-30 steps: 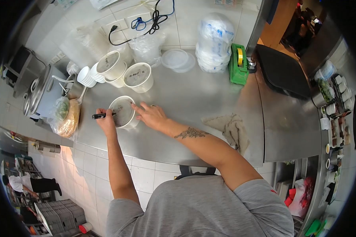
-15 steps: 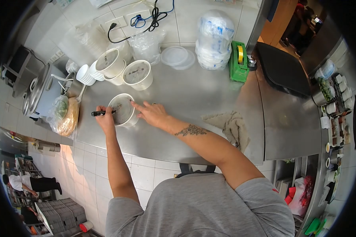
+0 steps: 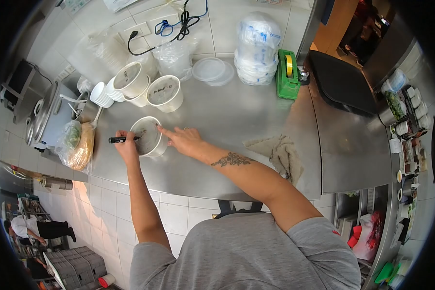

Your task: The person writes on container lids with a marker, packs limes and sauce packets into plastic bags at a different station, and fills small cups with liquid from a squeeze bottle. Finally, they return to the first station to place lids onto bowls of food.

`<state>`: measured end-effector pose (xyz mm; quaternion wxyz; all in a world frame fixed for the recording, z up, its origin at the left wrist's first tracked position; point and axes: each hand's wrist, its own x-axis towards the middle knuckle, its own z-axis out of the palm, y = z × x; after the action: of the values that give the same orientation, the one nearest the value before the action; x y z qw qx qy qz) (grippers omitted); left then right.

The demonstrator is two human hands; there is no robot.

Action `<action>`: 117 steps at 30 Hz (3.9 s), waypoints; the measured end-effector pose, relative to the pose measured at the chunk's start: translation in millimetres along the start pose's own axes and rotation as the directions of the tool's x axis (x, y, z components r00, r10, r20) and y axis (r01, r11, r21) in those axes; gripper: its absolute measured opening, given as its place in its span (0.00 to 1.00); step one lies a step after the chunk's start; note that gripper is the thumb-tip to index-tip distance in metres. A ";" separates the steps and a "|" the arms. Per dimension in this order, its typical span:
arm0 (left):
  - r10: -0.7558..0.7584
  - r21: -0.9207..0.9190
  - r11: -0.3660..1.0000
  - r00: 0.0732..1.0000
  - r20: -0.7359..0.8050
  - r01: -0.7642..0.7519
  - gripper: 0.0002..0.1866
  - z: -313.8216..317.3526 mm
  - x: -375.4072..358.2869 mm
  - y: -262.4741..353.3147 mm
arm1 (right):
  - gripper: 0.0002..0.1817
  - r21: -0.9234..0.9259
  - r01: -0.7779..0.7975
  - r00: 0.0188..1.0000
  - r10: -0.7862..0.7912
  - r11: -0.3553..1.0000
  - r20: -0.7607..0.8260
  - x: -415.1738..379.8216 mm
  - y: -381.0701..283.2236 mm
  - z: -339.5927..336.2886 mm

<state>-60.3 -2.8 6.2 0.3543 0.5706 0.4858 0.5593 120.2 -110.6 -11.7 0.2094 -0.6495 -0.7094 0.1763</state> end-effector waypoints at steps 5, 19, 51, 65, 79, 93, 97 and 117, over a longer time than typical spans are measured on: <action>-0.015 0.029 1.000 0.999 0.040 0.013 0.08 2.7 -1.9 2.1 | 0.31 0.005 -0.010 1.000 0.010 1.000 0.003 -0.1 -1.5 -2.3; -0.055 -0.045 0.997 0.992 0.114 0.061 0.10 -2.0 -3.0 5.7 | 0.32 -0.003 0.021 0.999 -0.021 1.000 -0.025 -1.2 -0.2 -1.9; -0.049 -0.038 0.998 0.990 0.133 0.055 0.09 6.7 -12.7 16.3 | 0.35 -0.032 -0.022 0.997 0.024 0.999 0.076 -0.5 -2.2 -10.8; -0.061 0.021 0.998 0.984 0.167 0.058 0.10 5.4 -5.5 9.4 | 0.37 -0.046 -0.033 0.995 0.037 0.998 0.092 -2.4 -4.2 -11.9; 0.021 0.004 1.000 0.979 0.201 -0.023 0.11 18.6 -12.2 2.5 | 0.38 -0.044 -0.035 0.996 0.039 0.998 0.084 -1.6 -3.5 -10.5; -0.048 -0.027 0.998 0.971 0.233 0.056 0.12 20.0 -13.1 15.2 | 0.34 0.331 0.348 0.933 -0.289 0.877 -0.214 29.8 44.8 42.6; -0.090 -0.295 0.947 0.987 0.133 0.126 0.15 29.8 -13.3 26.2 | 0.41 0.810 -0.335 0.940 0.110 0.482 0.323 -0.4 23.7 -24.2; -0.107 0.207 0.978 0.934 0.342 0.036 0.20 67.1 -59.2 49.8 | 0.27 0.939 -0.342 0.940 -0.036 -0.046 0.340 0.8 -0.5 -25.9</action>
<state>19.2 -63.6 27.8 0.3974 0.6753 0.4882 0.3843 133.2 -110.4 10.6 0.4922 -0.3473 -0.3096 0.7357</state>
